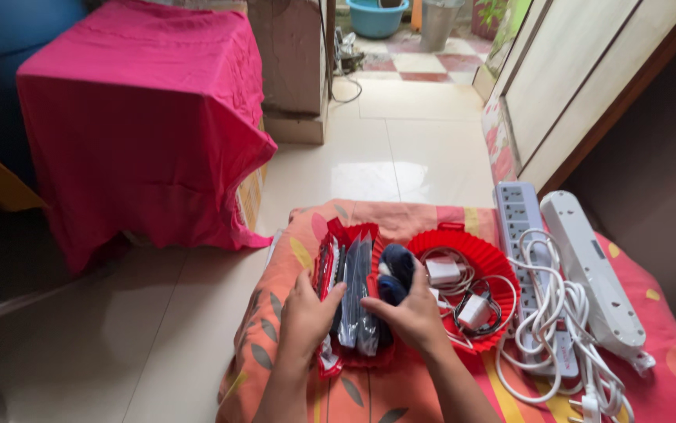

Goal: The person organizes various electronic items into a red case and wipes down power strips.

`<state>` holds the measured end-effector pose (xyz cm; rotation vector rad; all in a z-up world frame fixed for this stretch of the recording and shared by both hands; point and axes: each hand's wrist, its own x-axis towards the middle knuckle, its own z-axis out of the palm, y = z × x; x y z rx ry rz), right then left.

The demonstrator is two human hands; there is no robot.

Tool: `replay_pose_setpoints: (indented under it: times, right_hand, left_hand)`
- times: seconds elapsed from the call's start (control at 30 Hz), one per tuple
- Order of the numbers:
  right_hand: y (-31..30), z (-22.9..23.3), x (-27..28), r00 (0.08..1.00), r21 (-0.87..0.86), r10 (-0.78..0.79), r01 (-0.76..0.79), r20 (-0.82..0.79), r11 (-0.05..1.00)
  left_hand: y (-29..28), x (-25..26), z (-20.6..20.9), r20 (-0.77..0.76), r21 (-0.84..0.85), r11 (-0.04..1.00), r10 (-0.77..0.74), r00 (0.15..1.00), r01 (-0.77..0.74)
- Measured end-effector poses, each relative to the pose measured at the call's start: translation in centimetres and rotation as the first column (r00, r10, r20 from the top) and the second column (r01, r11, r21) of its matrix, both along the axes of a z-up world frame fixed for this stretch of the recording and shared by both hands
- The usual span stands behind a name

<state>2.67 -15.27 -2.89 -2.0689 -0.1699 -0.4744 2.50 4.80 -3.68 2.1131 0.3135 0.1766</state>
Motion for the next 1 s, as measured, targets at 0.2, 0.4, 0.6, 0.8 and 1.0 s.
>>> replay_pose_setpoints:
  times: [0.2, 0.4, 0.6, 0.8, 1.0]
  right_hand:
    - [0.5, -1.1, 0.4, 0.972, -0.032, -0.199, 0.197, -0.124, 0.980]
    - [-0.4, -1.6, 0.1, 0.971, 0.131, -0.239, 0.237, -0.006, 0.962]
    - [0.2, 0.1, -0.8, 0.966, 0.196, -0.257, 0.251, 0.004, 0.948]
    - [-4.2, 5.8, -0.9, 0.947, 0.283, -0.248, 0.185, 0.203, 0.941]
    - [-12.2, 7.1, 0.2, 0.910, 0.347, -0.219, 0.091, 0.352, 0.933]
  left_hand:
    - [0.2, 1.1, 0.4, -0.122, -0.037, 0.999, 0.005, 0.992, -0.009]
    - [-0.9, 0.8, 0.1, -0.131, -0.490, 0.871, -0.119, 0.984, 0.040]
    - [-0.4, 0.9, -1.0, 0.074, -0.814, 0.564, -0.134, 0.988, 0.137]
    - [-2.9, 0.7, 5.0, 0.237, -0.856, 0.424, -0.186, 0.954, 0.295]
    - [-11.3, 3.1, 6.6, 0.324, -0.827, 0.397, -0.241, 0.915, 0.398]
